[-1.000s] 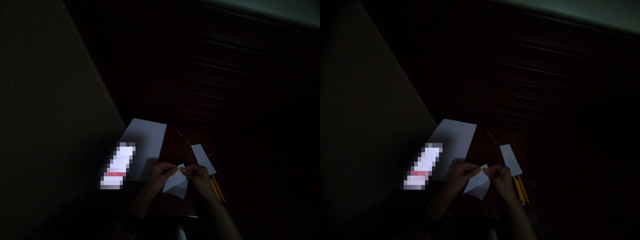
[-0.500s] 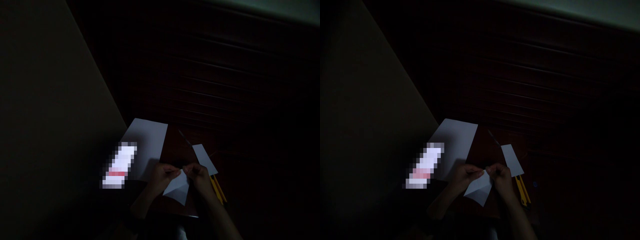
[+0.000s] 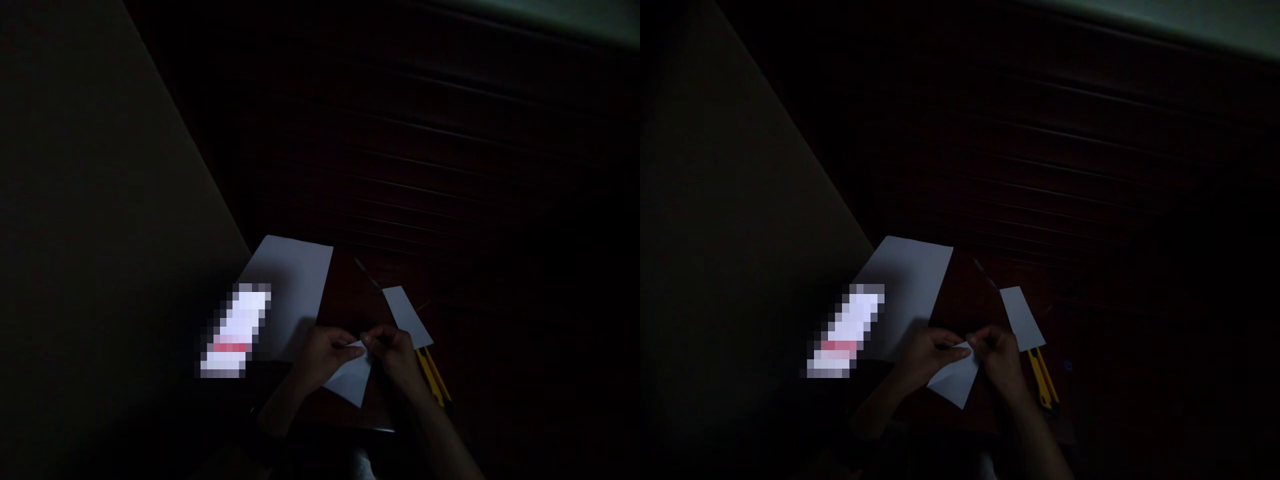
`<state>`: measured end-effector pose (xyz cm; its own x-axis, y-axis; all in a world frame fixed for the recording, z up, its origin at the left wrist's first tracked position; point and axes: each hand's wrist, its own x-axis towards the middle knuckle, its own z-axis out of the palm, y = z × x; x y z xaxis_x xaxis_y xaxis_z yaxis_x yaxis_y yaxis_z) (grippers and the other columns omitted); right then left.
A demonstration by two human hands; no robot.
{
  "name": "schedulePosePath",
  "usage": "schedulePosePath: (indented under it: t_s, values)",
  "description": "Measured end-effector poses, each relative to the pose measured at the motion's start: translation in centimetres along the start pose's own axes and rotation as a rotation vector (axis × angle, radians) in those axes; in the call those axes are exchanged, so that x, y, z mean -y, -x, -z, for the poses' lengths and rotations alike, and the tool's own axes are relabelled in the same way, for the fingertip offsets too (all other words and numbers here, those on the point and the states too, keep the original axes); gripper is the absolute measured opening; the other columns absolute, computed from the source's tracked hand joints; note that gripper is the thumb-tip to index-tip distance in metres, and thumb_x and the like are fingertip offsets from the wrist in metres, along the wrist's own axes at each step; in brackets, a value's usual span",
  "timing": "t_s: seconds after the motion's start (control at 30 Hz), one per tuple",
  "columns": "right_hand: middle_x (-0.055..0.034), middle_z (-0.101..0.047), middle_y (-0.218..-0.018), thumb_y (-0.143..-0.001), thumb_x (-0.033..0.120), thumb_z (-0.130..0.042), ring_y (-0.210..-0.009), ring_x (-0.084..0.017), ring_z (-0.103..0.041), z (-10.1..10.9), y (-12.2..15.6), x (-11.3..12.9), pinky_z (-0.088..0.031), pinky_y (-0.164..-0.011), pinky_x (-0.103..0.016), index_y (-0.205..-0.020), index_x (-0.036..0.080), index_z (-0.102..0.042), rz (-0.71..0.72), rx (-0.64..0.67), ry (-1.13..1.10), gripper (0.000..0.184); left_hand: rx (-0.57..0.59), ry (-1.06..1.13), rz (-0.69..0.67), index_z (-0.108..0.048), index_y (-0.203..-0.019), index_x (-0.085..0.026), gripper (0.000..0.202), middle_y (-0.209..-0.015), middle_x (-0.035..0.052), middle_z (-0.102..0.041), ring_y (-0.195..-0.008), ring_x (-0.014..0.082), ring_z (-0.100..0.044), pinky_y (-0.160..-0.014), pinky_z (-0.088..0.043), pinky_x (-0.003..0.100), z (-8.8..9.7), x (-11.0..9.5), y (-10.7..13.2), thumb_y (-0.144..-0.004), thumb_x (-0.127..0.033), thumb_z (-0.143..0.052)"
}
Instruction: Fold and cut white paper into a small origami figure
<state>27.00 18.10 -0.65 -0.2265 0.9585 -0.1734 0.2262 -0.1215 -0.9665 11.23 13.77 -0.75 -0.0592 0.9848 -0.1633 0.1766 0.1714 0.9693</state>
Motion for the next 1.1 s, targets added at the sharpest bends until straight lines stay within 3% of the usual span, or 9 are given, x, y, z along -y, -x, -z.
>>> schedulePosePath:
  t_s: [0.13, 0.43, 0.57, 0.73, 0.93, 1.1]
  values:
    - [-0.0017, -0.062, -0.064, -0.069, 0.034, -0.067, -0.059, -0.014, -0.053, -0.01, 0.25, 0.3, -0.04, -0.054, -0.024, -0.069, 0.015, -0.065, -0.012, 0.045, -0.061, 0.019, 0.012, 0.025, -0.02, -0.069, -0.074, -0.015, 0.026, -0.073, 0.0066, -0.07, -0.068, 0.0201, -0.065, -0.059, -0.047, 0.025, 0.04, -0.01, 0.01, -0.065, -0.04, -0.067]
    - [-0.0039, -0.066, -0.069, -0.069, 0.04, -0.066, -0.063, -0.017, -0.058, 0.59, 0.45, 0.37, -0.044, -0.058, -0.026, -0.073, 0.015, -0.066, -0.018, 0.129, -0.074, 0.026, -0.077, 0.206, 0.098, -0.068, -0.073, -0.014, 0.024, -0.072, 0.0069, -0.071, -0.065, 0.0195, -0.065, -0.058, -0.048, 0.025, 0.51, -0.43, -0.31, -0.063, -0.035, -0.071]
    - [-0.0036, -0.065, -0.066, -0.07, 0.039, -0.065, -0.061, -0.016, -0.057, 0.63, 0.6, 0.49, -0.043, -0.056, -0.025, -0.068, 0.015, -0.065, 0.028, 0.096, 0.005, 0.024, -0.089, 0.209, 0.114, -0.068, -0.075, -0.014, 0.024, -0.073, 0.0073, -0.071, -0.066, 0.0203, -0.065, -0.058, -0.049, 0.026, 0.52, -0.54, -0.39, -0.064, -0.035, -0.069]
    - [-0.0039, -0.065, -0.066, -0.073, 0.039, -0.062, -0.061, -0.017, -0.058, 0.49, 0.78, 0.7, -0.044, -0.055, -0.025, -0.069, 0.015, -0.065, 0.029, 0.116, 0.056, 0.024, -0.053, 0.189, 0.033, -0.069, -0.076, -0.014, 0.024, -0.075, 0.0077, -0.071, -0.069, 0.0202, -0.065, -0.06, -0.049, 0.025, 0.24, -0.01, -0.48, -0.065, -0.036, -0.068]
    - [-0.005, -0.067, -0.073, -0.071, 0.037, -0.065, -0.068, -0.019, -0.06, 0.23, 0.7, 0.68, -0.046, -0.062, -0.027, -0.074, 0.015, -0.066, 0.033, 0.142, 0.001, 0.022, -0.149, 0.181, 0.111, -0.069, -0.068, -0.013, 0.022, -0.066, 0.0064, -0.07, -0.06, 0.0194, -0.063, -0.053, -0.047, 0.024, 0.28, -0.16, -0.47, -0.061, -0.034, -0.071]
    - [-0.0044, -0.067, -0.072, -0.07, 0.036, -0.066, -0.067, -0.018, -0.06, 0.27, 0.73, 0.6, -0.045, -0.061, -0.027, -0.073, 0.015, -0.066, 0.028, 0.148, 0.012, 0.021, -0.041, 0.183, 0.084, -0.068, -0.074, -0.014, 0.023, -0.071, 0.0068, -0.07, -0.065, 0.0196, -0.063, -0.056, -0.048, 0.025, 0.78, -0.45, -0.48, -0.065, -0.034, -0.068]
